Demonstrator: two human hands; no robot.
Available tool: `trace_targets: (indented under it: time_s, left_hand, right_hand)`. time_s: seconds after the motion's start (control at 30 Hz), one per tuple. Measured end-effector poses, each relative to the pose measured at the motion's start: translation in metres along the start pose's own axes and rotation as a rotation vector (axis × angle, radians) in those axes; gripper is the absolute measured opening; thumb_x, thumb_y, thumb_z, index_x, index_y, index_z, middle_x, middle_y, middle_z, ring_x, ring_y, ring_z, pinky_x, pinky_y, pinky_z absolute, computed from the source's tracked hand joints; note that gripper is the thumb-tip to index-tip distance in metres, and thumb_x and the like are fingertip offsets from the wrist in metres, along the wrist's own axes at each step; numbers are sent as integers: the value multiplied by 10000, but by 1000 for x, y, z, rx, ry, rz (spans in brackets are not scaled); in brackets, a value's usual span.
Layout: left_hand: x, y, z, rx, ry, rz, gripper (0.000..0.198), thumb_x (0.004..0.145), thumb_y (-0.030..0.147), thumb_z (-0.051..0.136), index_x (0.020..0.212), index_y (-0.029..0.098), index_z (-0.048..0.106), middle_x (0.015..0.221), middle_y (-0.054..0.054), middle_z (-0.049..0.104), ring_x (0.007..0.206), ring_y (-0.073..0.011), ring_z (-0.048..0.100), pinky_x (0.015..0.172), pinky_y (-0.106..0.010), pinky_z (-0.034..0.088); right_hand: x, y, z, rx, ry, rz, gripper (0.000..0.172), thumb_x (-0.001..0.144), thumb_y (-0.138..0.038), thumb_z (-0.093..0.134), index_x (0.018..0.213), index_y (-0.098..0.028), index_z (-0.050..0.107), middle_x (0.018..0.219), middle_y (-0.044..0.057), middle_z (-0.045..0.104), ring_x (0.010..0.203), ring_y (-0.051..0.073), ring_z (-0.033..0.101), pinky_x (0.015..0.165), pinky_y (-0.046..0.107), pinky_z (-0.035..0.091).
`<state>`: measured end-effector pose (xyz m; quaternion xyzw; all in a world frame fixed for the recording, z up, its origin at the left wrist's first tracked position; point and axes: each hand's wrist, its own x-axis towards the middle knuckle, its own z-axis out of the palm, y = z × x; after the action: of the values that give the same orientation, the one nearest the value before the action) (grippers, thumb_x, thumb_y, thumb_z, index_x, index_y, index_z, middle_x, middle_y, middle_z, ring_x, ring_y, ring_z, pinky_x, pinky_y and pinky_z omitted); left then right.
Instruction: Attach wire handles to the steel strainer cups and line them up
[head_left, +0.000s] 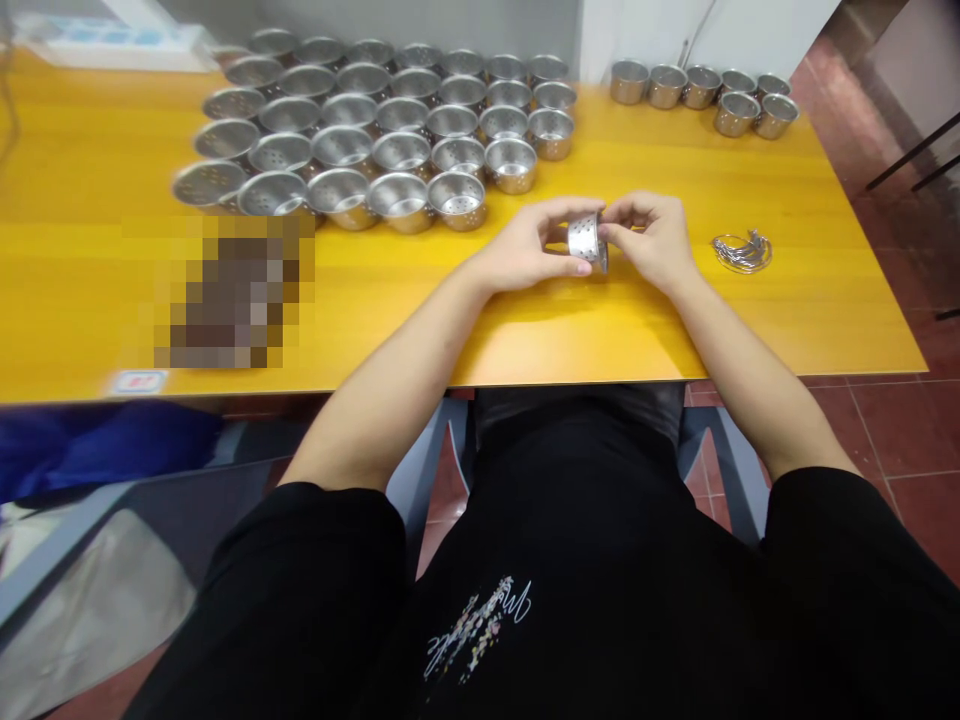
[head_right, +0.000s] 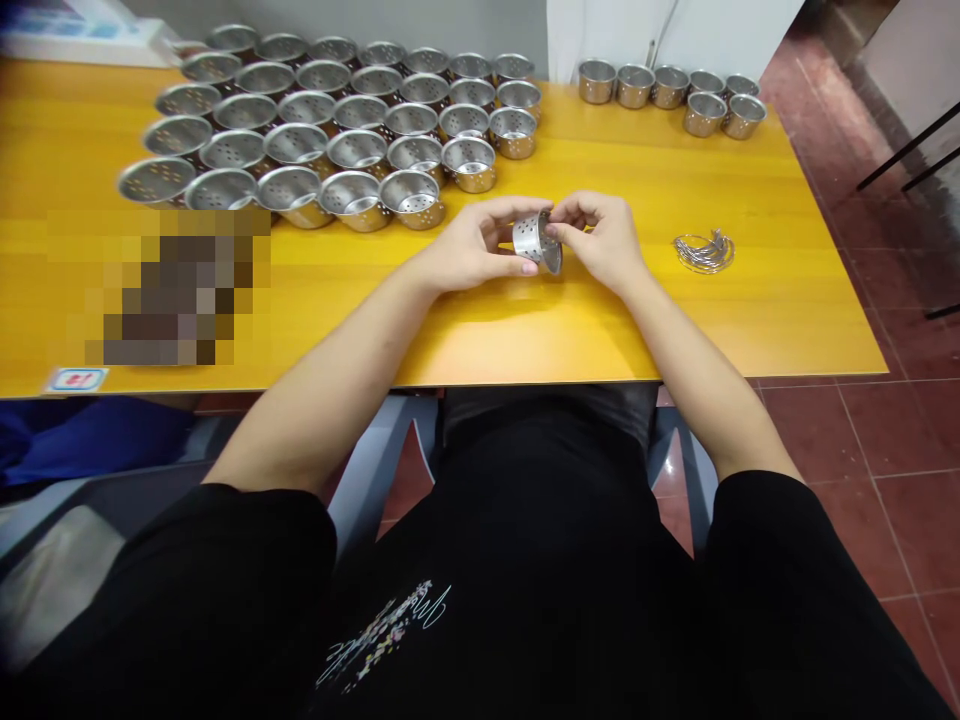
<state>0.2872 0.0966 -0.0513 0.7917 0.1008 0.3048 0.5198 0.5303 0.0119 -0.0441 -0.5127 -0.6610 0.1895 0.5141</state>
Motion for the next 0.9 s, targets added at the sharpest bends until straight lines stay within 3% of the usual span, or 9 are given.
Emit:
trace_targets:
  time_s: [0.1, 0.27, 0.43, 0.57, 0.7, 0.9]
  left_hand:
    - [0, -3, 1, 1, 16, 2, 1038, 714, 701, 1079, 1597, 293, 716, 1715, -161, 687, 1572, -433, 704, 1275, -582, 643]
    - [0, -6, -2, 34, 23, 0, 1040, 681, 690, 1095, 1564, 272, 737, 1694, -172, 703, 1589, -441, 684, 1344, -615, 573]
    - [1, -10, -8, 52, 33, -29, 1095, 710, 716, 1068, 1633, 271, 683, 1717, -189, 675, 1531, -425, 724, 1290, -600, 616]
    - [2, -17, -13, 108, 82, 0, 1131, 721, 809, 1018, 1650, 275, 657, 1711, -196, 671, 1575, -430, 693, 1341, -623, 564]
    - [2, -22, -13, 120, 106, 15, 1127, 749, 858, 976, 1661, 305, 614, 1667, -178, 691, 1562, -423, 698, 1333, -632, 560]
    - [2, -33, -13, 82, 127, 1, 1143, 751, 814, 995, 1679, 310, 560, 1716, -177, 618, 1541, -415, 685, 1339, -599, 552]
  right_hand:
    - [-3, -8, 4, -112, -43, -40, 182, 966, -385, 840, 876, -239, 776, 879, 51, 740, 873, 251, 688, 911, 441, 628]
    - [-6, -19, 1, -125, -303, -46, 316, 968, -398, 782, 729, -235, 656, 690, 4, 542, 731, 199, 525, 769, 375, 515]
    - [-5, -21, -4, 14, -394, -9, 250, 933, -379, 713, 738, -228, 669, 788, 28, 605, 760, 193, 548, 741, 362, 504]
    - [-4, -18, -2, 126, -362, 28, 222, 902, -450, 770, 896, -230, 741, 903, 38, 682, 755, 181, 562, 699, 334, 513]
    - [-6, -13, 1, 159, -354, 35, 443, 831, -562, 917, 1102, -245, 767, 1060, 55, 771, 837, 204, 635, 744, 339, 570]
    - [-6, -8, 10, 44, -230, 1, 399, 892, -589, 889, 1024, -232, 771, 984, 68, 801, 836, 219, 667, 819, 376, 618]
